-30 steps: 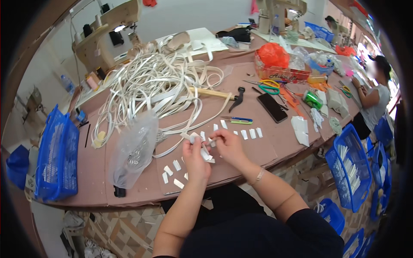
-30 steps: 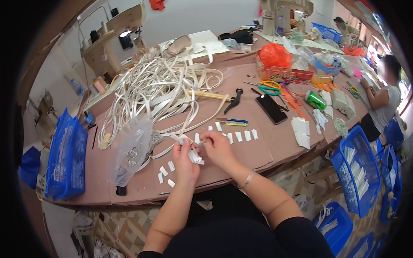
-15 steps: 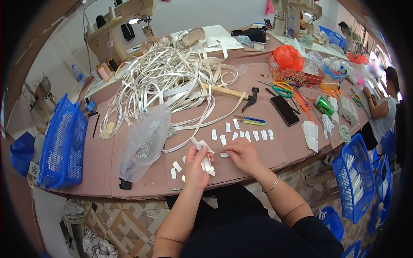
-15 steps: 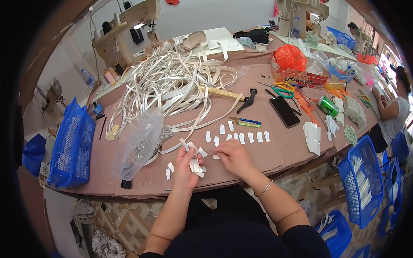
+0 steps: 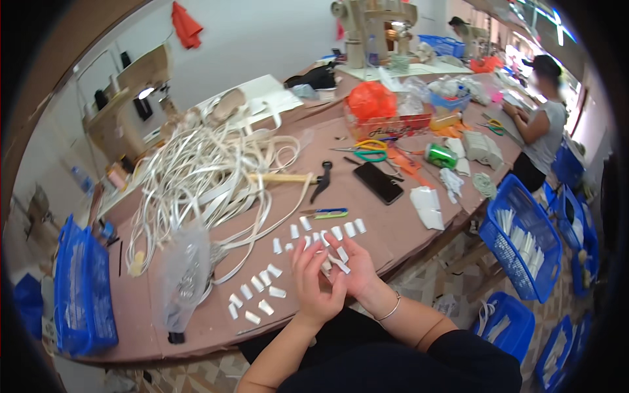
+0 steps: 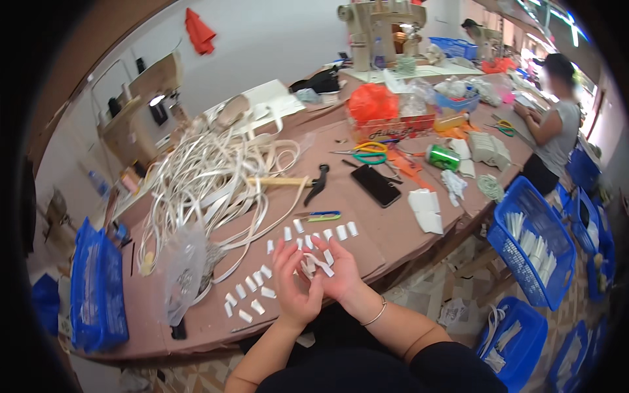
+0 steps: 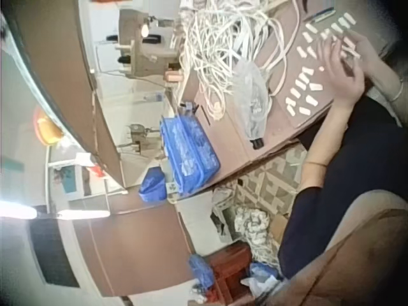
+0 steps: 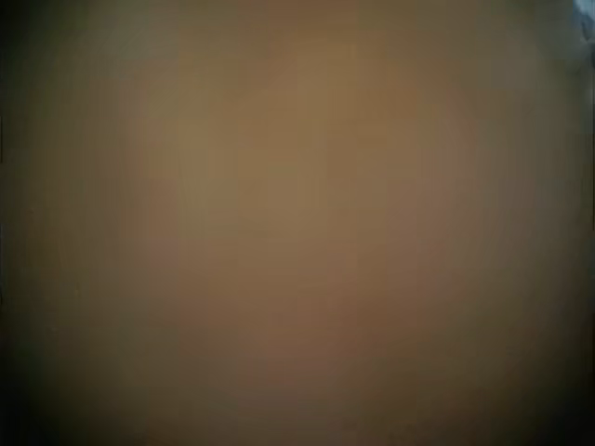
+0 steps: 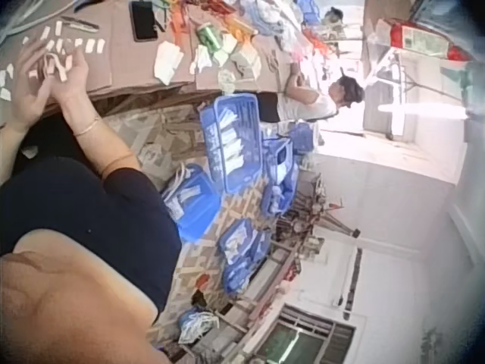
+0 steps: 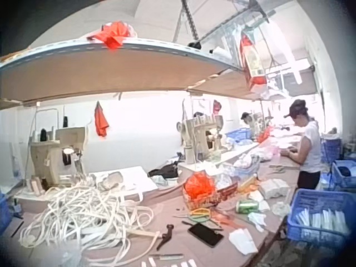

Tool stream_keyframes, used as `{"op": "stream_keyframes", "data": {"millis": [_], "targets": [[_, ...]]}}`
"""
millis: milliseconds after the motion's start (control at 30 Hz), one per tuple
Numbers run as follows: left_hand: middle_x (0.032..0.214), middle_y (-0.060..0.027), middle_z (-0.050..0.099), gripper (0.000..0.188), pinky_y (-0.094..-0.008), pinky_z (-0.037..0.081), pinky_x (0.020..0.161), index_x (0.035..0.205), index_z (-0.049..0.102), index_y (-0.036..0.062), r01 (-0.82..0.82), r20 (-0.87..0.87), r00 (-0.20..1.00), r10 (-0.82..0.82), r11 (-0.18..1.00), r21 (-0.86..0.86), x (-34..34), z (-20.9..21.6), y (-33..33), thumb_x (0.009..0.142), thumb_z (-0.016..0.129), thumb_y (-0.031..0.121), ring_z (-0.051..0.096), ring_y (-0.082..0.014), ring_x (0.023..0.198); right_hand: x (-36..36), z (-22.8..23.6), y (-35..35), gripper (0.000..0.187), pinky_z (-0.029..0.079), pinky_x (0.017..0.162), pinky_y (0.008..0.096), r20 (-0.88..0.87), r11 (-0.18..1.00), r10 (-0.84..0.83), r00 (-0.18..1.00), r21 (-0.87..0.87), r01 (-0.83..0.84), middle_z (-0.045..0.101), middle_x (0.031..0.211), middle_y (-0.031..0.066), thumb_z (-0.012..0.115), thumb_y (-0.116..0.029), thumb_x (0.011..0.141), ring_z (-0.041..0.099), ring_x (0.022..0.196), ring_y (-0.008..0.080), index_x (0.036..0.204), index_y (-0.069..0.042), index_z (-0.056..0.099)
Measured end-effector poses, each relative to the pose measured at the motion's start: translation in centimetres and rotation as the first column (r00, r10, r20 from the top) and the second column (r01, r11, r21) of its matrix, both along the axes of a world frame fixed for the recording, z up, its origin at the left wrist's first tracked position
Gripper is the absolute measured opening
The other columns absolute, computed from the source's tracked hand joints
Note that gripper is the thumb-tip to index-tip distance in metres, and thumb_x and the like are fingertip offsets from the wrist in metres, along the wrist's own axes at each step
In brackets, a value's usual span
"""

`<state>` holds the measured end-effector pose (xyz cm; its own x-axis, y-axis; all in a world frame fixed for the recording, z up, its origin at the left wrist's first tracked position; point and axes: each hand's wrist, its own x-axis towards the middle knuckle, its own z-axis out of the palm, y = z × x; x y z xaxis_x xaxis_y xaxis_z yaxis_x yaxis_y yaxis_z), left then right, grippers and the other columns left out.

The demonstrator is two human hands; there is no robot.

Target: The person sits at a workbench in a workshop and assembles white fabric straps by inserting small metal hardware pieces into the ends. They handle the straps and metal pieces by hand, repeatedly picking up a strap, inserting a metal piece, and placing the finished unit on the table. The workspace contains sewing machines, piles of straps, and various tools.

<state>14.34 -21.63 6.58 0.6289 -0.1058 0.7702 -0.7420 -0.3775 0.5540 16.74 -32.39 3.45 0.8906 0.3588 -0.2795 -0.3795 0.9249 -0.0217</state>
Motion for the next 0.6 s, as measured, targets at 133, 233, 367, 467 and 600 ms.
{"op": "stream_keyframes", "data": {"millis": [133,233,367,467,600], "targets": [[0.113,-0.0187,0.044,0.041,-0.0491,0.028,0.095,0.106,0.045,0.0014,-0.009,0.015,1.0,0.007,0.991,0.132,-1.5,-0.9,0.3,0.067,0.06,0.004,0.037,-0.0399,0.113,3.8,1.2,-8.4,0.036,0.046,0.073,0.0406,-0.069,0.979,-0.205,0.976,-0.008,0.205,0.055,0.093,0.0123,0.034,-0.034,0.089,0.053,0.087,0.0275,0.101,-0.004,0.051],[0.111,-0.0177,0.046,0.037,-0.0462,0.034,0.09,0.1,0.05,0.002,0.035,-0.064,0.998,-0.023,0.981,0.191,-3.2,-2.7,1.6,0.066,0.063,0.003,0.042,-0.0395,0.108,14.6,0.0,-28.4,0.033,0.046,0.072,0.0404,0.397,0.908,0.011,0.918,0.38,-0.176,0.054,0.087,0.0113,0.041,-0.032,0.084,0.056,0.068,0.025,0.09,-0.001,0.05],[0.098,-0.0137,0.055,0.028,-0.0376,0.043,0.08,0.091,0.059,0.0038,-0.017,-0.132,0.99,0.054,0.963,0.268,-5.2,-5.3,3.7,0.064,0.064,0.002,0.054,-0.0318,0.094,16.7,15.1,-40.9,0.066,0.016,0.097,0.055,0.321,0.297,-0.844,0.43,-0.389,0.872,0.025,0.132,0.0166,0.028,-0.051,0.083,0.021,0.122,0.0341,0.128,-0.005,0.025],[0.115,-0.0204,0.045,0.032,-0.0422,0.034,0.092,0.107,0.049,-0.0014,0.075,-0.254,0.967,-0.029,0.981,0.177,-6.6,-2.0,4.2,0.076,0.054,-0.002,0.042,-0.0374,0.108,16.9,16.6,-41.2,0.069,0.015,0.099,0.054,0.336,0.152,-0.817,0.468,-0.658,0.737,0.019,0.137,0.0192,0.037,-0.051,0.08,0.016,0.126,0.0349,0.131,-0.006,0.024],[0.103,-0.0182,0.052,0.021,-0.0378,0.041,0.084,0.096,0.054,-0.0019,0.072,-0.29,0.957,-0.02,0.983,0.171,-7.4,-2.8,4.1,0.076,0.055,-0.003,0.05,-0.0338,0.097,21.9,6.6,-48.0,0.031,0.038,0.072,0.0376,0.39,0.123,-0.783,0.485,-0.666,0.735,0.048,0.099,0.0104,0.054,-0.024,0.076,0.045,0.089,0.0241,0.099,-0.004,0.045]]}}
